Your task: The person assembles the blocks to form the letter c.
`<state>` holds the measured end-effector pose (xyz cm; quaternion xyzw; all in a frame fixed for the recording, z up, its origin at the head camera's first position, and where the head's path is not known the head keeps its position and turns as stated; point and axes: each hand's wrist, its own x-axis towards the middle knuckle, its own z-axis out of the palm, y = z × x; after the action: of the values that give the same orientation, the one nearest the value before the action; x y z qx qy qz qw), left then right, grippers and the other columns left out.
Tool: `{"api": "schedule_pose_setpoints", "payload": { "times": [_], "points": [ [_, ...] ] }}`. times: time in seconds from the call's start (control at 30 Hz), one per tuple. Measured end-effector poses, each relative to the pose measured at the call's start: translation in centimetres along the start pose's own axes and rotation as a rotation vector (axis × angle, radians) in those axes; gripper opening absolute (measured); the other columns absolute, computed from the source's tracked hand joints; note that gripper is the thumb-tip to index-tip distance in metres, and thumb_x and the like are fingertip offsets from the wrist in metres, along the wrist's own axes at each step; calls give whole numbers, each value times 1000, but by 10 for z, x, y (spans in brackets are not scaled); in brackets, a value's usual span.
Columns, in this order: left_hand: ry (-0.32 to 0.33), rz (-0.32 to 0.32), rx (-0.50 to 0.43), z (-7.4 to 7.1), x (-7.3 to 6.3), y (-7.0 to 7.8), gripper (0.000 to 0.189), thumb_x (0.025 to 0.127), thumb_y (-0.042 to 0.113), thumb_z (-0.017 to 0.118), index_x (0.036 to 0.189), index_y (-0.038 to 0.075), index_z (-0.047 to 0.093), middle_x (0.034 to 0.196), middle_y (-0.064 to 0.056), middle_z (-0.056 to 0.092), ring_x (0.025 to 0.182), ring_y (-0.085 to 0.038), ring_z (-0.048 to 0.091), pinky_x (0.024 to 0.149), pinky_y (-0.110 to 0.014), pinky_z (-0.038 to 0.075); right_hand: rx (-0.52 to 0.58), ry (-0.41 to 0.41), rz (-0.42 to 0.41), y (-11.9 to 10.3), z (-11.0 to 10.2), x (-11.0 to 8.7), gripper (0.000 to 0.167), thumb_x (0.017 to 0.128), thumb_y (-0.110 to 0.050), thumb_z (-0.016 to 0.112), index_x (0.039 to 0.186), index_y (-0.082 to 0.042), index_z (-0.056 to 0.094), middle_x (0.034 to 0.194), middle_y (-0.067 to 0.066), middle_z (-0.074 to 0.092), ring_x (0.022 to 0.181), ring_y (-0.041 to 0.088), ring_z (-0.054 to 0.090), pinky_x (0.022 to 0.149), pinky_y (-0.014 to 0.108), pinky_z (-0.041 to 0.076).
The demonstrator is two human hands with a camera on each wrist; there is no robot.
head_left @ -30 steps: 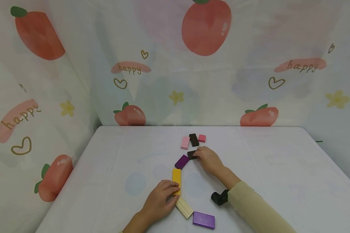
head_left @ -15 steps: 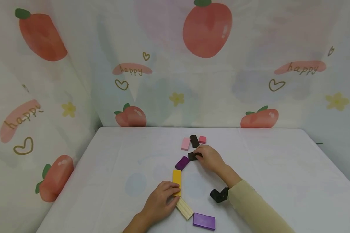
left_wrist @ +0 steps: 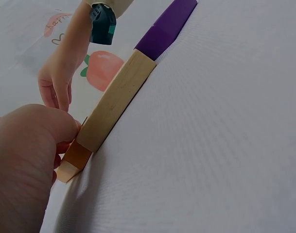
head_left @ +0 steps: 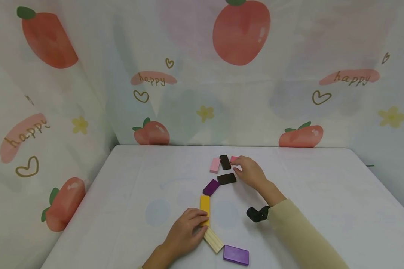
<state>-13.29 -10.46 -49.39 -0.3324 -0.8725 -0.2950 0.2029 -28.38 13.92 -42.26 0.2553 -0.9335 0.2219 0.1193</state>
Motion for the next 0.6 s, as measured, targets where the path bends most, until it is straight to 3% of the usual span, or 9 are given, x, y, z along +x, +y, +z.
{"api": "schedule_pose_setpoints", "payload": {
  "times": [0.2, 0.33, 0.6],
  "points": [
    [-11, -15, 3, -1, -1, 0, 20, 81, 17, 68, 100, 10, 70, 107, 5, 60, 102, -9, 51, 89, -22, 43, -13, -46, -5, -12, 6, 7, 18, 79, -1, 66, 97, 0, 69, 99, 14, 64, 101, 31, 57, 88, 44, 45],
    [-16, -15, 7, -2, 0, 1, 20, 82, 18, 68, 100, 10, 70, 107, 5, 60, 102, -9, 51, 89, -22, 44, -10, -80, -2, -18, 9, 12, 19, 80, -1, 66, 99, 1, 68, 100, 14, 64, 100, 30, 57, 88, 43, 45],
    [-17, -10, 5, -3, 1, 1, 20, 82, 18, 68, 100, 10, 70, 107, 5, 60, 103, -9, 51, 90, -22, 43, -19, -168, 111, -9, 17, 23, 22, 82, -3, 65, 103, 1, 67, 104, 14, 63, 101, 30, 57, 89, 43, 45]
  ]
}}
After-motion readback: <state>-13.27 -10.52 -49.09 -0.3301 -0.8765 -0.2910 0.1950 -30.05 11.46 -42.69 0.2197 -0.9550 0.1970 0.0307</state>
